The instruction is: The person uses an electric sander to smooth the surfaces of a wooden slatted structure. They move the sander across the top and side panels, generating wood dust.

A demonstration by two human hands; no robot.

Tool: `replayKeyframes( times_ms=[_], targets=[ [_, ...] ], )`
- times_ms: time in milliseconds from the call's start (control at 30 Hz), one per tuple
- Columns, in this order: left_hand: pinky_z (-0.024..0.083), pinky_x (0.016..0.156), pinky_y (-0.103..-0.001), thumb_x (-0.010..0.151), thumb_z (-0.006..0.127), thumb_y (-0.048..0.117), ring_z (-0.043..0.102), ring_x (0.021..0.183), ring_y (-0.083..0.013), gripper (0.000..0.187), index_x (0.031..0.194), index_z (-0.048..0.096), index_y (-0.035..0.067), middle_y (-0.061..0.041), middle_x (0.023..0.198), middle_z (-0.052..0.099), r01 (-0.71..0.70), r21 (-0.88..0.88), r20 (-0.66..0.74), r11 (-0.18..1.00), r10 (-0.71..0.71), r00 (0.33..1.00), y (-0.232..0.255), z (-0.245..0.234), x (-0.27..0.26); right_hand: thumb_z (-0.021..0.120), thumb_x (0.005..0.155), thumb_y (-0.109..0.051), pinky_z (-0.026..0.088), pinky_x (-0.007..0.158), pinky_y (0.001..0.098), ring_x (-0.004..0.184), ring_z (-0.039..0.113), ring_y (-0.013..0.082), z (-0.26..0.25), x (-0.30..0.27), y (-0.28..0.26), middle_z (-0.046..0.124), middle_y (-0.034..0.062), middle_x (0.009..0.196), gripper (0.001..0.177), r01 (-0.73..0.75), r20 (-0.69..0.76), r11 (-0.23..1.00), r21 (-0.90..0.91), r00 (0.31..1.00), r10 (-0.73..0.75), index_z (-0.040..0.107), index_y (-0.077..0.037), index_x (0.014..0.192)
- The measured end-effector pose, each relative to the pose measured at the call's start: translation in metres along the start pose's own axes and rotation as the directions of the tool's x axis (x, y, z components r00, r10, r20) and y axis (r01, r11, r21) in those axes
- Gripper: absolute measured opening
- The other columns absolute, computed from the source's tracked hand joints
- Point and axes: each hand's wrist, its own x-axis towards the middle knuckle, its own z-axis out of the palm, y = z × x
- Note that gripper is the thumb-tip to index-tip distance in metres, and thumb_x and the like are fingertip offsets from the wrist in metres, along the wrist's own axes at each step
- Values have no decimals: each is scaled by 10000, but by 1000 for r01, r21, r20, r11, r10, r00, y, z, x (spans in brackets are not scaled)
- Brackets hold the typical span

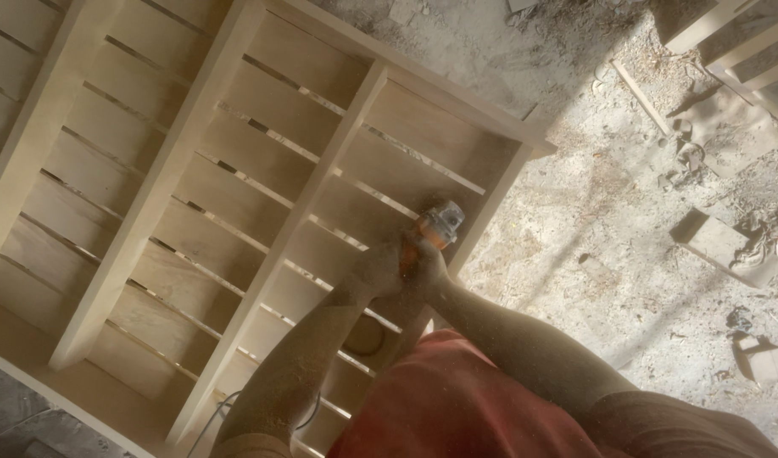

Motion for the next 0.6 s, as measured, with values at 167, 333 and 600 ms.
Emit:
replayKeyframes(
  times_ms=[167, 333, 600],
  targets=[
    [546, 982, -424, 900, 731, 282, 660, 1177, -298, 603, 1410, 464, 103, -156, 1273, 672, -79, -1, -70, 997, 79, 994, 47, -22, 38, 664, 725, -234, 509, 927, 500, 1020, 597, 313, 28, 20, -61, 590, 132, 1081, 475, -119, -175, 993, -8, 978, 116, 549, -95, 1165],
    [541, 980, -441, 856, 777, 261, 653, 1176, -327, 671, 1409, 434, 98, -178, 1265, 666, -64, -5, -95, 998, 63, 993, 71, -30, 57, 699, 785, -144, 506, 1011, 467, 1101, 586, 321, 23, 41, -85, 554, 172, 1168, 503, 201, 25, 949, -245, 979, -201, 506, -24, 1234],
    [526, 979, -473, 840, 823, 259, 637, 1185, -370, 717, 1401, 406, 98, -214, 1261, 657, 7, -78, -227, 997, -25, 974, 52, -80, 45, 650, 768, -158, 534, 832, 372, 948, 635, 244, 22, 124, -47, 630, 102, 1027, 397, -34, 36, 991, -129, 999, 39, 561, -50, 1140]
  ],
)
